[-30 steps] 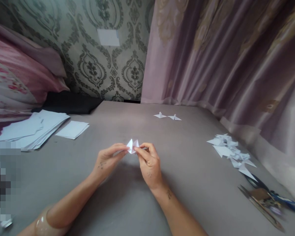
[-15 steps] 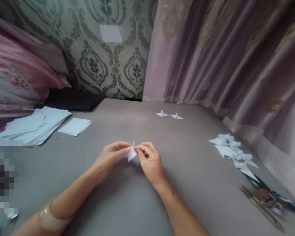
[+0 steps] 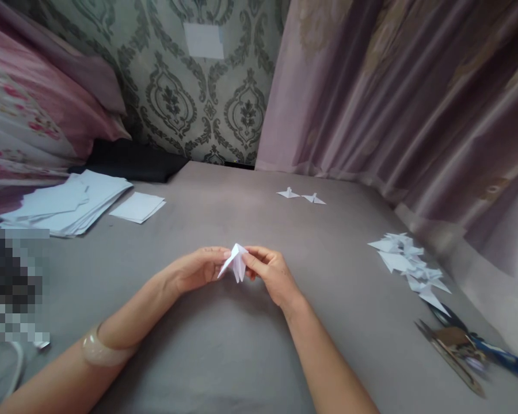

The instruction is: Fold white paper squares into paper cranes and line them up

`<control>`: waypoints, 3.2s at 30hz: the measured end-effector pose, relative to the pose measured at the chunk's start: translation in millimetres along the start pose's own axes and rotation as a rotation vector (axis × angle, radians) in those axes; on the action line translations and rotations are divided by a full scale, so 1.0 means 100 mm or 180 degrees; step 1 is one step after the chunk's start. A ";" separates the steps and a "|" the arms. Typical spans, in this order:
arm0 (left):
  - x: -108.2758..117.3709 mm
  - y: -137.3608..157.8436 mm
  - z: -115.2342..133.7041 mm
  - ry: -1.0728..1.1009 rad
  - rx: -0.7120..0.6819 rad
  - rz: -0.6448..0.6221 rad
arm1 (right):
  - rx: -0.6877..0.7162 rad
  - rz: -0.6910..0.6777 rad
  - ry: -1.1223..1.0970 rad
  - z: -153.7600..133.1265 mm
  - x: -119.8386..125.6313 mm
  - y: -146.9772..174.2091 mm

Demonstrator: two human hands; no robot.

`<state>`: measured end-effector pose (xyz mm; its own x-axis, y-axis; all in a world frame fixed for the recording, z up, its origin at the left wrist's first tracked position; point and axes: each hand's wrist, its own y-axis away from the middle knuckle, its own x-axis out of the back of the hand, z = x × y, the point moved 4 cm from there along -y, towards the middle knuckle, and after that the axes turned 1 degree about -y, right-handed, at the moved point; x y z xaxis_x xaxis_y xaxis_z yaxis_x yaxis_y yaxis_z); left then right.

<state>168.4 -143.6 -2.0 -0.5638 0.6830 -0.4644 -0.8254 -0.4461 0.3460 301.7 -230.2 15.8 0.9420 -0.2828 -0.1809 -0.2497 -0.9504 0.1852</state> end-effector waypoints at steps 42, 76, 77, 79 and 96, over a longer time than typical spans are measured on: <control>-0.03 -0.04 -0.06 0.0001 -0.0737 0.1308 | 0.0158 0.0716 0.0052 0.10 -0.02 -0.05; -0.15 0.00 -0.01 -0.0597 -0.0530 0.0715 | 0.0432 0.0811 0.0511 0.02 0.03 -0.04; -0.15 0.01 0.00 -0.0668 -0.0547 0.0753 | 0.0526 0.0760 0.0592 0.01 0.02 -0.04; -0.14 0.02 0.00 -0.0785 -0.0577 0.0789 | 0.0671 0.0664 0.0647 -0.01 0.00 -0.03; -0.18 0.00 -0.03 -0.1168 -0.0597 0.0288 | 0.0202 0.0650 -0.0056 0.03 0.04 -0.04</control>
<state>178.4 -157.2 3.6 -0.6146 0.7817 -0.1060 -0.7831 -0.5882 0.2019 305.6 -228.1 11.7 0.8664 -0.4720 -0.1630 -0.4491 -0.8793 0.1587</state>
